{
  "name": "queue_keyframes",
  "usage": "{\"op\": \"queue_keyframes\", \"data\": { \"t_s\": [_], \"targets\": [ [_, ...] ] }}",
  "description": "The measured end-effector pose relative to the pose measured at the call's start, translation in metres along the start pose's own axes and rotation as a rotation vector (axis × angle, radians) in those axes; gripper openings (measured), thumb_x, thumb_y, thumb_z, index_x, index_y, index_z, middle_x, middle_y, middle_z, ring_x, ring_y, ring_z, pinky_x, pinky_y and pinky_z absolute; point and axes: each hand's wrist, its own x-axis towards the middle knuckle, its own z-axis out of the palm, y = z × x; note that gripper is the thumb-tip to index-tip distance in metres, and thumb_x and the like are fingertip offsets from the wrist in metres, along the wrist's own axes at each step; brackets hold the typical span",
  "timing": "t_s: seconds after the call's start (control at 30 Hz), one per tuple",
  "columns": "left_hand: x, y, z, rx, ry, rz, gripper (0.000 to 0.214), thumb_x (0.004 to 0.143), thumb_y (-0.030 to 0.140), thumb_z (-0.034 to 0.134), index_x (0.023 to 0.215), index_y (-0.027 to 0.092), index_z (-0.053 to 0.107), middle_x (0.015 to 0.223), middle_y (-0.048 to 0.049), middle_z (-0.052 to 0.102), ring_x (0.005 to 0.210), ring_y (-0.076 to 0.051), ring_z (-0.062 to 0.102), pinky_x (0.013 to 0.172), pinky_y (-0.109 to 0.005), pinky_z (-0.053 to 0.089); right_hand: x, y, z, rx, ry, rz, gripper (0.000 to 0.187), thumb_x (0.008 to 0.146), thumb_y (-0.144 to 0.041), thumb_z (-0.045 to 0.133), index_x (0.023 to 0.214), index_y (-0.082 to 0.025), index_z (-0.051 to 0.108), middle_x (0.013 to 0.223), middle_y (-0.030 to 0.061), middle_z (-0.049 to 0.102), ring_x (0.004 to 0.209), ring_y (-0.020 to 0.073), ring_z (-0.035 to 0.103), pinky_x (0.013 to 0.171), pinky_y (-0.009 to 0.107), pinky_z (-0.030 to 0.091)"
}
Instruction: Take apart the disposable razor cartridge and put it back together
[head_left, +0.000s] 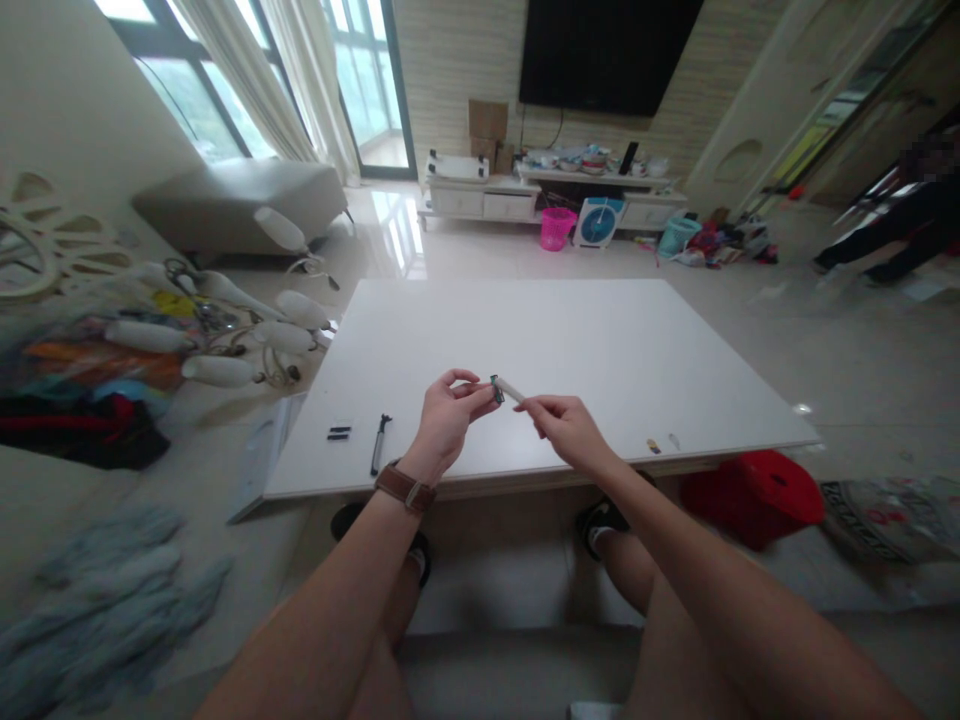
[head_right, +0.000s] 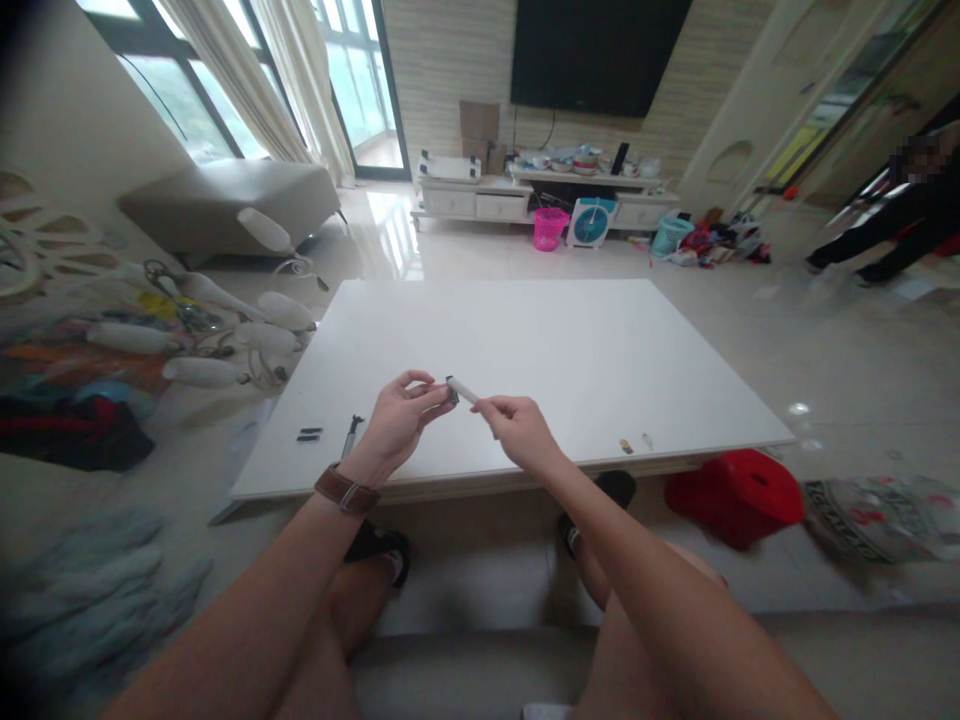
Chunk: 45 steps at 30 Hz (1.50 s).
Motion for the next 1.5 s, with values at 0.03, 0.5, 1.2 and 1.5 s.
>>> {"op": "queue_keyframes", "data": {
  "t_s": [0.03, 0.5, 1.2, 1.5],
  "targets": [
    [0.000, -0.001, 0.001, 0.003, -0.005, -0.005, 0.038, 0.061, 0.011, 0.084, 0.083, 0.015, 0.054, 0.073, -0.0049, 0.073, 0.074, -0.016, 0.070, 0.082, -0.038, 0.058, 0.001, -0.001, -0.003, -0.008, -0.030, -0.004, 0.046, 0.089, -0.052, 0.058, 0.092, -0.011, 0.079, 0.053, -0.0015, 0.049, 0.050, 0.0096, 0.039, 0.049, 0.024, 0.027],
    [-0.002, -0.006, 0.002, 0.060, -0.040, -0.013, 0.040, 0.060, 0.015, 0.086, 0.084, 0.015, 0.054, 0.073, -0.0046, 0.073, 0.072, -0.016, 0.070, 0.081, -0.037, 0.059, -0.003, -0.005, -0.008, -0.042, 0.029, -0.010, 0.046, 0.089, -0.050, 0.056, 0.095, -0.011, 0.079, 0.052, -0.0026, 0.045, 0.050, 0.0097, 0.037, 0.050, 0.024, 0.027],
    [0.000, 0.000, 0.007, 0.117, -0.016, -0.031, 0.047, 0.053, 0.022, 0.091, 0.084, 0.016, 0.056, 0.071, -0.0019, 0.072, 0.069, -0.015, 0.070, 0.075, -0.031, 0.060, -0.004, -0.005, -0.012, -0.133, 0.099, -0.099, 0.045, 0.093, -0.049, 0.052, 0.087, -0.012, 0.077, 0.059, -0.0016, 0.040, 0.057, 0.0105, 0.032, 0.053, 0.024, 0.024],
    [-0.002, 0.003, 0.006, 0.133, -0.026, -0.038, 0.049, 0.051, 0.022, 0.091, 0.084, 0.016, 0.056, 0.072, -0.0044, 0.073, 0.069, -0.017, 0.071, 0.072, -0.029, 0.059, -0.007, -0.006, -0.010, -0.186, 0.047, -0.117, 0.041, 0.095, -0.047, 0.051, 0.092, -0.015, 0.078, 0.061, -0.0017, 0.045, 0.058, 0.0109, 0.035, 0.054, 0.025, 0.025]
  ]
}}
